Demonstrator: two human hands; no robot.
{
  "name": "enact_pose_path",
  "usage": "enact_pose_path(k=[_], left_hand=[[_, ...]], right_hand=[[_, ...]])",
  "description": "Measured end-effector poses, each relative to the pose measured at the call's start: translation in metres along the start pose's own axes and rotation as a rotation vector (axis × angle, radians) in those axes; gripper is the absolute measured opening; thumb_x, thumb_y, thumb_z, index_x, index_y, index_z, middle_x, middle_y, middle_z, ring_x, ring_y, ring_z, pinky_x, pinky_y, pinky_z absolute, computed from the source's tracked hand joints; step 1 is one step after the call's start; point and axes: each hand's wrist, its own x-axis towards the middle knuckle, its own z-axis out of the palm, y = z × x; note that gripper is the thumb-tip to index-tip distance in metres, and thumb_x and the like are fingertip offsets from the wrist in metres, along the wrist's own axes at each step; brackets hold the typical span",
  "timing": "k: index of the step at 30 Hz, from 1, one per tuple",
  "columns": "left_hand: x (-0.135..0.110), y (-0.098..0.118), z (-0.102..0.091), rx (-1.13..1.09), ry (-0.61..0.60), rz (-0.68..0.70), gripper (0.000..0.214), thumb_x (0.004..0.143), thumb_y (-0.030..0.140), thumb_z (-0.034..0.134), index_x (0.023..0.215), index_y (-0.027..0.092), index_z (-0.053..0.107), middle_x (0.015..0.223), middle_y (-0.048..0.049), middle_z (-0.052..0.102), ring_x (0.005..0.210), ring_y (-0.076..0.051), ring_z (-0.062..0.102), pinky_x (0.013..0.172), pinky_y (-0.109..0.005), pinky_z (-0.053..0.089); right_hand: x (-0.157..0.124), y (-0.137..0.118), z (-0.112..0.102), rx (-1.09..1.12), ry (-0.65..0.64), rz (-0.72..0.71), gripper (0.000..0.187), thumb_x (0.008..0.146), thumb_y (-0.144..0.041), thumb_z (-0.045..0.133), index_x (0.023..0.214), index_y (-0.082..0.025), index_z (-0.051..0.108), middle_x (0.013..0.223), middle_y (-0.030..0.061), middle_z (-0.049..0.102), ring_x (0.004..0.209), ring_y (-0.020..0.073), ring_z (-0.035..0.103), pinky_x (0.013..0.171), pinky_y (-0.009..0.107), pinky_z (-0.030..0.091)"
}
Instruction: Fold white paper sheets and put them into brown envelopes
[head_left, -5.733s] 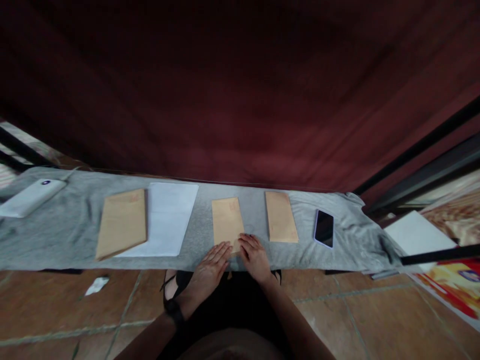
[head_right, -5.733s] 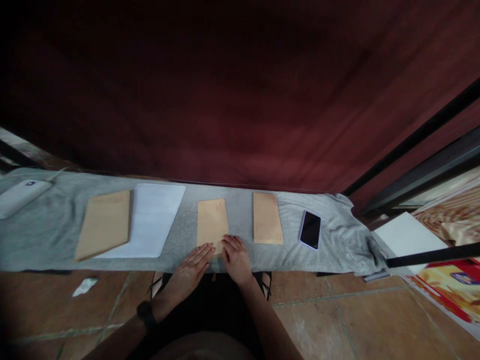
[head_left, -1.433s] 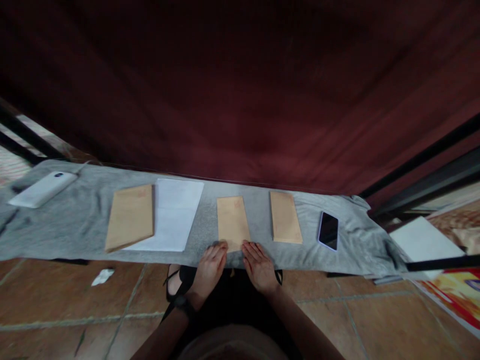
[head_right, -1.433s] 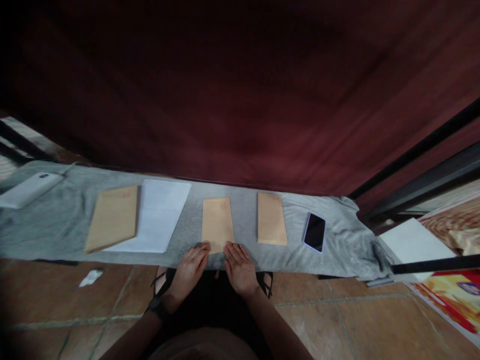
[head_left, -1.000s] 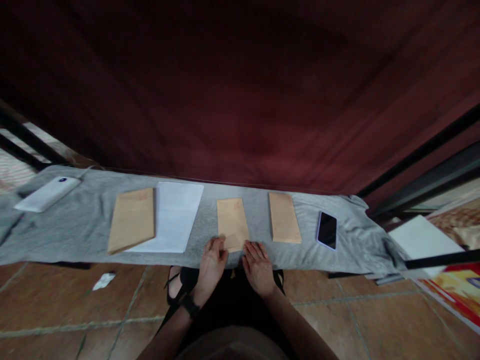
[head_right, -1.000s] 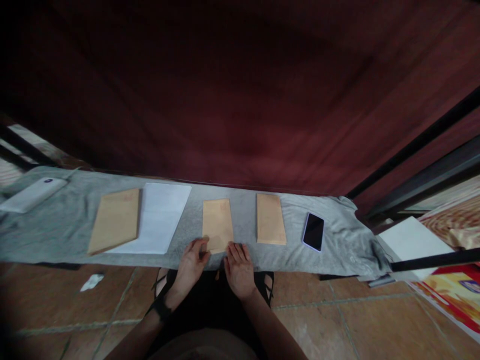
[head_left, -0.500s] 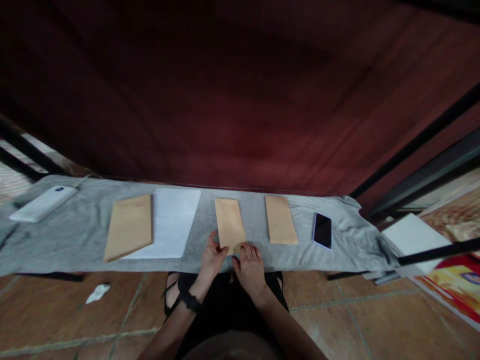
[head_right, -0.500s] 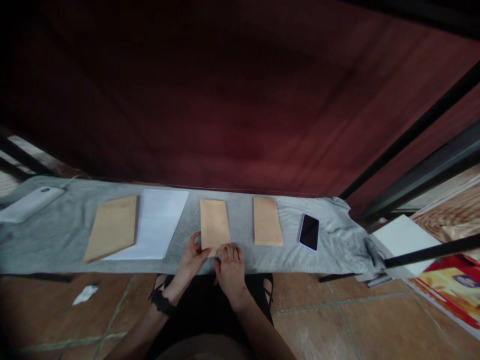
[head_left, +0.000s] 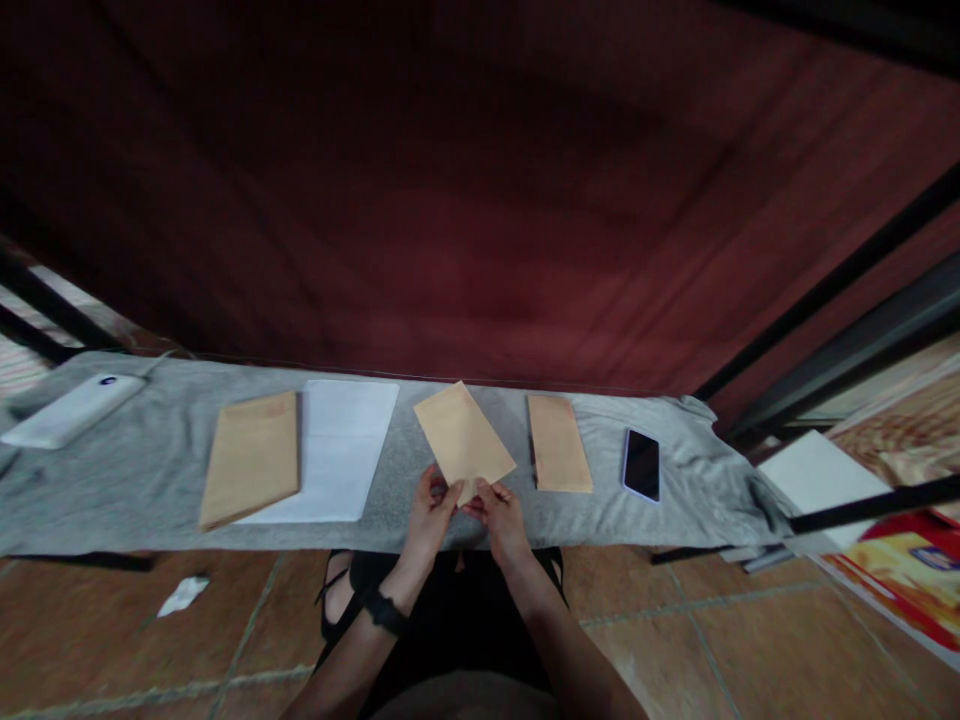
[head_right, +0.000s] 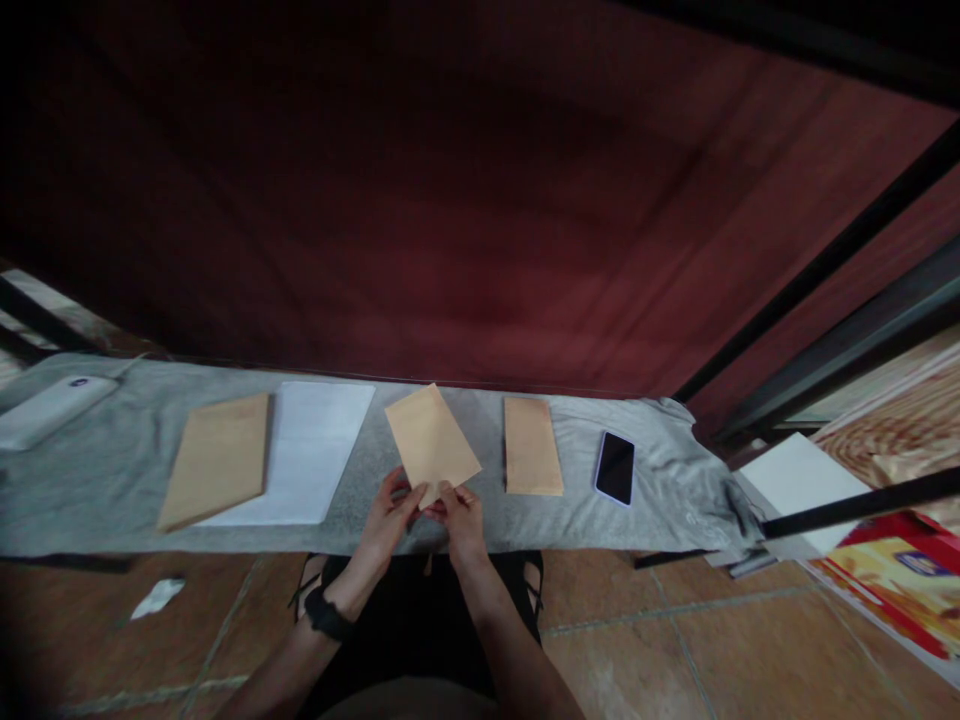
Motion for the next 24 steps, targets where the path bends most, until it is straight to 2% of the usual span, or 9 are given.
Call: enact_pose_path(k=[2, 5, 9, 13, 15, 18, 20, 22, 24], left_hand=[[0.004, -0.006, -0.003, -0.064, -0.035, -0.064, 0.072, 0.075, 0.043, 0.076, 0.136, 0.018, 0.047, 0.091, -0.0051, 0.071, 0.074, -0.02, 0.07, 0.063, -0.032, 0.056], [0.013, -0.007, -0.006, -0.08, -0.075, -0.063, 0.072, 0.074, 0.029, 0.075, 0.138, 0.017, 0.046, 0.081, -0.002, 0.072, 0.072, -0.02, 0.07, 0.064, -0.032, 0.057], [0.031, -0.004, -0.015, 0.041, -0.093, -0.062, 0.07, 0.073, 0.019, 0.064, 0.14, 0.015, 0.046, 0.071, 0.0027, 0.068, 0.06, -0.016, 0.064, 0.055, -0.026, 0.05], [0.049, -0.001, -0.032, 0.263, -0.186, -0.024, 0.068, 0.071, 0.015, 0.056, 0.138, 0.012, 0.05, 0.059, 0.0064, 0.061, 0.047, -0.013, 0.052, 0.047, -0.025, 0.039], [0.056, 0.0, -0.041, 0.38, -0.233, 0.017, 0.067, 0.071, 0.014, 0.054, 0.138, 0.012, 0.051, 0.057, 0.0063, 0.06, 0.047, -0.014, 0.051, 0.047, -0.025, 0.038], [0.058, 0.003, -0.049, 0.521, -0.24, 0.093, 0.061, 0.074, 0.015, 0.053, 0.135, 0.013, 0.054, 0.063, 0.0031, 0.064, 0.054, -0.017, 0.06, 0.055, -0.028, 0.046], [0.053, 0.003, -0.048, 0.656, -0.184, 0.154, 0.057, 0.077, 0.015, 0.053, 0.134, 0.014, 0.055, 0.074, -0.0016, 0.069, 0.066, -0.02, 0.066, 0.065, -0.031, 0.052], [0.042, 0.0, -0.044, 0.828, -0.078, 0.266, 0.053, 0.083, 0.017, 0.051, 0.136, 0.015, 0.055, 0.093, -0.0086, 0.072, 0.084, -0.024, 0.069, 0.078, -0.037, 0.054], [0.03, -0.005, -0.038, 0.953, 0.004, 0.438, 0.05, 0.089, 0.02, 0.049, 0.138, 0.017, 0.054, 0.117, -0.0149, 0.069, 0.107, -0.029, 0.066, 0.093, -0.043, 0.052]], right_hand=[[-0.001, 0.006, 0.006, 0.102, -0.013, 0.044, 0.042, 0.066, -0.059, 0.08, 0.074, -0.021, 0.064, 0.068, 0.0029, 0.07, 0.064, 0.0207, 0.069, 0.069, 0.038, 0.062], [-0.002, 0.012, 0.011, 0.124, -0.065, 0.066, 0.042, 0.068, -0.058, 0.079, 0.077, -0.02, 0.063, 0.074, 0.0043, 0.073, 0.072, 0.0223, 0.072, 0.078, 0.04, 0.062], [0.001, 0.014, 0.008, 0.016, -0.185, 0.119, 0.042, 0.077, -0.057, 0.072, 0.083, -0.016, 0.066, 0.083, 0.0095, 0.075, 0.082, 0.0244, 0.074, 0.083, 0.04, 0.061], [0.003, 0.013, -0.006, -0.255, -0.228, 0.068, 0.042, 0.087, -0.054, 0.061, 0.09, -0.013, 0.072, 0.085, 0.0129, 0.076, 0.073, 0.0257, 0.074, 0.073, 0.044, 0.062], [0.003, 0.01, -0.015, -0.446, -0.205, -0.066, 0.037, 0.094, -0.047, 0.055, 0.098, -0.016, 0.074, 0.097, 0.0133, 0.076, 0.087, 0.0265, 0.074, 0.084, 0.045, 0.06], [0.0, 0.007, -0.028, -0.858, -0.211, -0.473, 0.033, 0.099, -0.03, 0.049, 0.123, -0.021, 0.069, 0.13, 0.0105, 0.068, 0.125, 0.0245, 0.06, 0.112, 0.045, 0.044], [-0.002, 0.008, -0.034, -1.185, -0.269, -0.736, 0.04, 0.101, -0.025, 0.047, 0.139, -0.022, 0.058, 0.144, 0.0081, 0.059, 0.136, 0.0223, 0.051, 0.119, 0.045, 0.035], [-0.004, 0.011, -0.037, -1.378, -0.307, -0.84, 0.046, 0.101, -0.026, 0.049, 0.147, -0.021, 0.05, 0.15, 0.0077, 0.053, 0.139, 0.0218, 0.048, 0.12, 0.046, 0.034], [-0.005, 0.015, -0.038, -1.449, -0.301, -0.865, 0.047, 0.102, -0.028, 0.049, 0.149, -0.021, 0.047, 0.151, 0.0078, 0.051, 0.139, 0.0221, 0.048, 0.12, 0.046, 0.035]])
